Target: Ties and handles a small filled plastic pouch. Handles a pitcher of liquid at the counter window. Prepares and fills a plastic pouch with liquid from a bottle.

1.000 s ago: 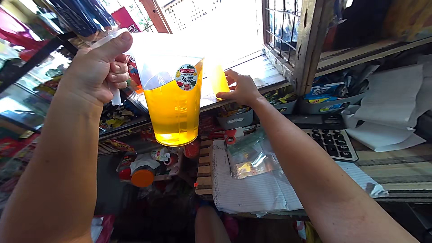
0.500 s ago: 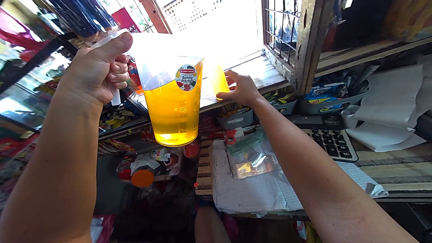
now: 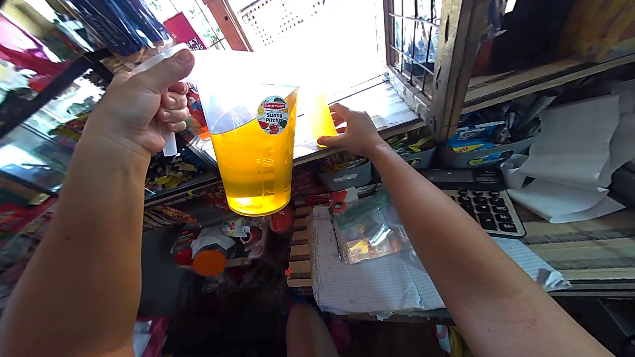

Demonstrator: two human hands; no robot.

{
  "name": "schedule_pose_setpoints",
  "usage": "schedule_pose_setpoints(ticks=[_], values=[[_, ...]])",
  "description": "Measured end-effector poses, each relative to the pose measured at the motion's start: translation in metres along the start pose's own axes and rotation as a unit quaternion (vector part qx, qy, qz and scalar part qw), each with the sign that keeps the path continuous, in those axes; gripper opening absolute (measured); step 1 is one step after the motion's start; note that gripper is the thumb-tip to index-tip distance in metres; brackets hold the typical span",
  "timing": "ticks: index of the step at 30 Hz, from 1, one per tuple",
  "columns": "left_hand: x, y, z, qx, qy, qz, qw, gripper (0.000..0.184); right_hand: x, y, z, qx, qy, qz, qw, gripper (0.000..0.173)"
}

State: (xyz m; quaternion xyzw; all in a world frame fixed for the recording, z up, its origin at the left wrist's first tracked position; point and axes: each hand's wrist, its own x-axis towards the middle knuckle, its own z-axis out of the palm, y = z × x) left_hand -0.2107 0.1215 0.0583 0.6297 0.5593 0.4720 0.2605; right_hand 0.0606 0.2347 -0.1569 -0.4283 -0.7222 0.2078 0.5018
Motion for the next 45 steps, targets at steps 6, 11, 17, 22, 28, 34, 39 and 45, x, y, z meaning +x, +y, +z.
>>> schedule_pose_setpoints(ticks=[6, 11, 17, 22, 28, 34, 39, 45], values=[[0.000, 0.000, 0.000, 0.004, 0.000, 0.001, 1.000, 0.033, 0.000, 0.000, 0.000, 0.002, 0.002, -0.002, 1.000, 0.064], [-0.001, 0.001, 0.002, -0.003, 0.007, -0.005, 1.000, 0.031, 0.000, -0.001, 0.000, 0.003, 0.000, 0.000, 1.000, 0.064], [0.000, -0.001, 0.001, -0.002, 0.002, 0.000, 1.000, 0.031, 0.000, 0.000, 0.000, 0.004, 0.002, 0.000, 1.000, 0.065], [0.002, -0.003, -0.001, -0.006, -0.006, -0.002, 1.000, 0.032, 0.001, 0.002, 0.001, 0.000, 0.000, -0.008, 1.000, 0.066], [-0.001, -0.015, 0.000, -0.038, -0.001, -0.006, 0.999, 0.036, 0.000, 0.002, 0.001, -0.004, 0.001, -0.007, 1.000, 0.067], [-0.011, -0.031, 0.009, -0.070, 0.035, 0.013, 0.997, 0.036, 0.000, 0.001, 0.000, -0.003, 0.003, -0.006, 1.000, 0.067], [-0.014, -0.045, 0.010, -0.103, 0.045, 0.028, 0.993, 0.035, 0.001, 0.001, 0.001, -0.004, 0.007, -0.006, 1.000, 0.067], [-0.018, -0.057, 0.013, -0.137, 0.062, 0.034, 0.988, 0.038, 0.002, 0.001, 0.001, -0.006, 0.007, -0.006, 1.000, 0.066]])
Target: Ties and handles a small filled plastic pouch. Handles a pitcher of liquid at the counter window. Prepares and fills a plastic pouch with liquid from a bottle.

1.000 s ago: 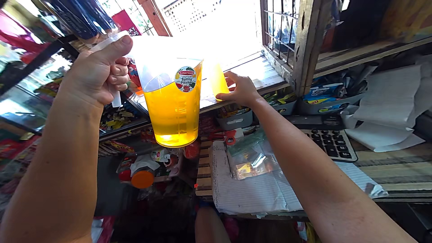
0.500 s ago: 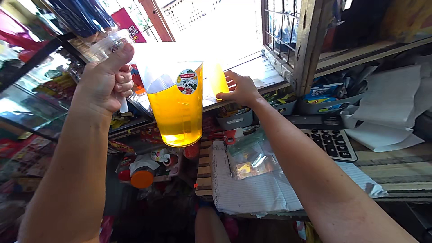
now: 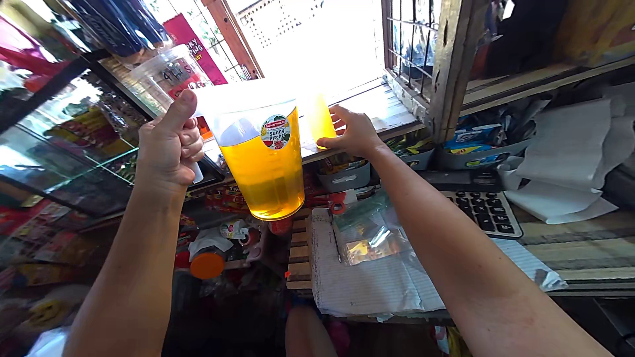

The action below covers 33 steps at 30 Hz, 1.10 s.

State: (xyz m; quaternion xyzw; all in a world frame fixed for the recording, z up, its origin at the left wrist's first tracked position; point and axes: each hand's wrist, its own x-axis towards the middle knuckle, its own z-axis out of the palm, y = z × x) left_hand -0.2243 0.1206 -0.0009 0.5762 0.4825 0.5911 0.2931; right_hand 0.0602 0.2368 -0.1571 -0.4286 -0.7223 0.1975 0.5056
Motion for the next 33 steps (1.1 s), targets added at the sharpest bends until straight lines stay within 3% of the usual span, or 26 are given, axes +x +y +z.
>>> schedule_pose_setpoints(ticks=[18, 24, 33], values=[[-0.007, 0.009, 0.003, -0.074, 0.057, 0.027, 0.995, 0.040, -0.001, 0.000, -0.002, -0.006, 0.018, -0.008, 1.000, 0.064], [0.019, 0.012, 0.028, -0.103, 0.103, 0.069, 0.987, 0.043, 0.001, -0.001, 0.001, -0.029, 0.073, 0.027, 0.997, 0.063], [0.083, -0.034, 0.076, -0.142, 0.133, 0.113, 0.974, 0.043, -0.001, -0.005, 0.003, -0.050, 0.111, 0.044, 0.992, 0.064]])
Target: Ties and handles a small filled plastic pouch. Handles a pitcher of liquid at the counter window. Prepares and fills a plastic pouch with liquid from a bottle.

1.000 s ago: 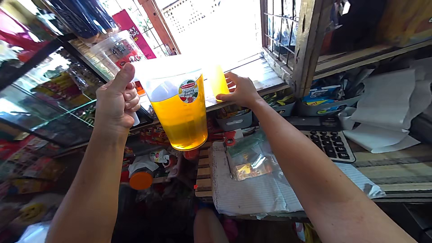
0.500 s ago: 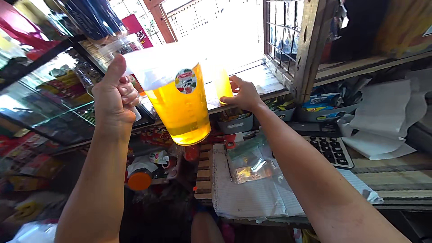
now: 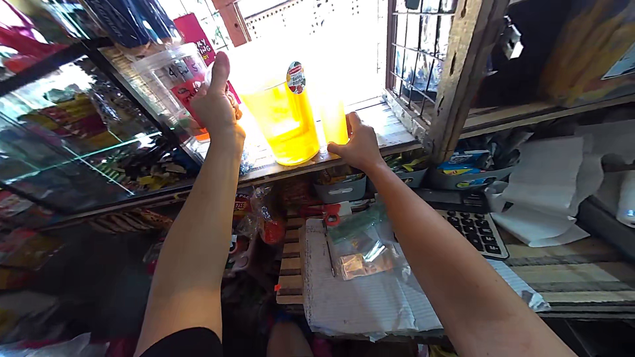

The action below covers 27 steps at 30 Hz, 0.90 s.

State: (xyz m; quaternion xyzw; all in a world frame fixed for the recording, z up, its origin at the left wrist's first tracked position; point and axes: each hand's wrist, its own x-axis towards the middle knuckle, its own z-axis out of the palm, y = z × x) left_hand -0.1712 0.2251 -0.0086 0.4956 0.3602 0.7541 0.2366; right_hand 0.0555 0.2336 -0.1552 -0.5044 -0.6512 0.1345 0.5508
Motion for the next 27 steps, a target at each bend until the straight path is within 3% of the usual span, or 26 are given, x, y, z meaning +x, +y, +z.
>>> schedule_pose_setpoints(ticks=[4, 7, 10, 15, 18, 20, 23, 25, 27], values=[[0.018, -0.018, 0.007, 0.019, -0.012, -0.002, 1.000, 0.036, 0.000, 0.002, 0.001, 0.006, 0.004, -0.014, 1.000, 0.062], [0.027, -0.024, 0.003, 0.110, -0.027, 0.029, 0.993, 0.036, 0.001, 0.001, 0.002, 0.019, -0.003, -0.019, 1.000, 0.074], [0.025, -0.023, -0.007, 0.219, -0.069, 0.082, 0.970, 0.061, 0.002, -0.004, 0.002, 0.064, 0.011, -0.008, 0.998, 0.075], [0.010, -0.009, -0.018, 0.333, -0.085, 0.231, 0.910, 0.070, 0.007, -0.014, 0.001, 0.100, 0.037, 0.026, 0.994, 0.063], [-0.022, 0.016, -0.015, 0.342, -0.068, 0.369, 0.862, 0.056, -0.002, -0.020, -0.006, 0.117, 0.054, 0.036, 0.991, 0.061], [-0.050, 0.030, -0.002, 0.309, -0.126, 0.405, 0.851, 0.038, -0.019, -0.025, -0.017, 0.128, 0.057, 0.031, 0.990, 0.061], [-0.079, 0.027, 0.032, 0.288, -0.293, 0.314, 0.856, 0.027, -0.070, -0.037, -0.047, 0.132, 0.028, 0.038, 0.990, 0.061], [-0.084, 0.012, 0.061, 0.359, -0.396, 0.200, 0.821, 0.035, -0.107, -0.042, -0.071, 0.130, 0.010, 0.060, 0.990, 0.061], [-0.085, -0.009, 0.095, 0.433, -0.447, 0.114, 0.774, 0.046, -0.144, -0.037, -0.092, 0.135, -0.001, 0.078, 0.988, 0.065]])
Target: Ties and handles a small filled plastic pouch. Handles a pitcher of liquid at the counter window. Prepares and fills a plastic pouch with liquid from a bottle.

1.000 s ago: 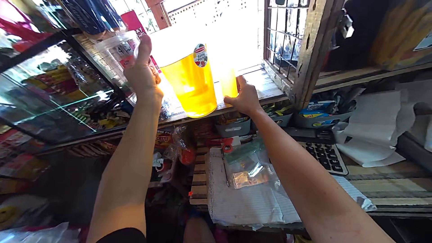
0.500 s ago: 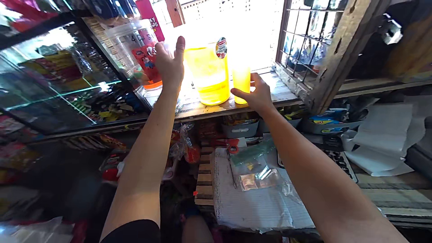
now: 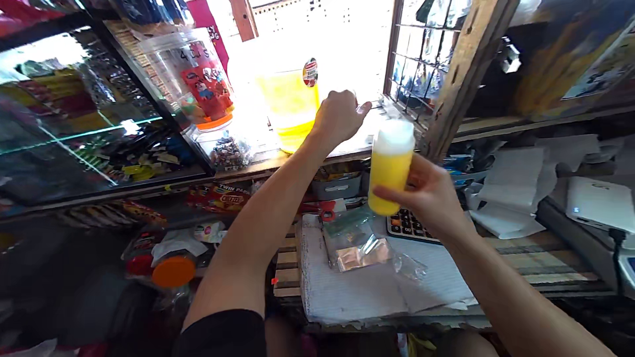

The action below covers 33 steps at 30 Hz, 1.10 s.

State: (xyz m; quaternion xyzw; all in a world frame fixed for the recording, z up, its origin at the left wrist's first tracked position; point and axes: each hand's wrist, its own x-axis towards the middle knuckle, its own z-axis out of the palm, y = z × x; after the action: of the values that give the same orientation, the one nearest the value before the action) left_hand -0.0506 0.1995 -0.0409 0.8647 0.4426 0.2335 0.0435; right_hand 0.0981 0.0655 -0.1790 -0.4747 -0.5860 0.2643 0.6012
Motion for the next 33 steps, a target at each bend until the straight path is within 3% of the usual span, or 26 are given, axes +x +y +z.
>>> schedule_pose_setpoints(ticks=[5, 8, 11, 15, 20, 27, 33], values=[[0.058, 0.011, 0.056, 0.043, -0.100, -0.043, 0.993, 0.069, -0.081, 0.013, -0.039, 0.011, -0.003, 0.030, 0.999, 0.064], [0.075, 0.012, 0.078, 0.069, -0.121, -0.034, 0.990, 0.054, -0.106, 0.017, -0.049, 0.007, 0.010, 0.043, 0.999, 0.063], [0.072, 0.013, 0.067, 0.030, -0.139, -0.031, 0.989, 0.043, -0.115, 0.021, -0.054, 0.011, 0.015, 0.056, 0.998, 0.063], [0.023, 0.026, 0.016, -0.173, -0.127, -0.050, 0.975, 0.041, -0.111, 0.024, -0.050, 0.018, 0.018, 0.052, 0.998, 0.062], [-0.063, 0.060, -0.028, -0.399, -0.108, -0.002, 0.910, 0.033, -0.099, 0.010, -0.033, 0.024, 0.017, 0.044, 0.999, 0.060], [-0.140, 0.090, -0.027, -0.424, -0.006, 0.124, 0.897, 0.031, -0.100, -0.023, -0.021, 0.021, 0.036, 0.035, 0.998, 0.056], [-0.162, 0.094, -0.032, -0.455, 0.002, 0.136, 0.880, 0.026, -0.113, -0.051, -0.024, 0.013, 0.044, 0.011, 0.999, 0.057]])
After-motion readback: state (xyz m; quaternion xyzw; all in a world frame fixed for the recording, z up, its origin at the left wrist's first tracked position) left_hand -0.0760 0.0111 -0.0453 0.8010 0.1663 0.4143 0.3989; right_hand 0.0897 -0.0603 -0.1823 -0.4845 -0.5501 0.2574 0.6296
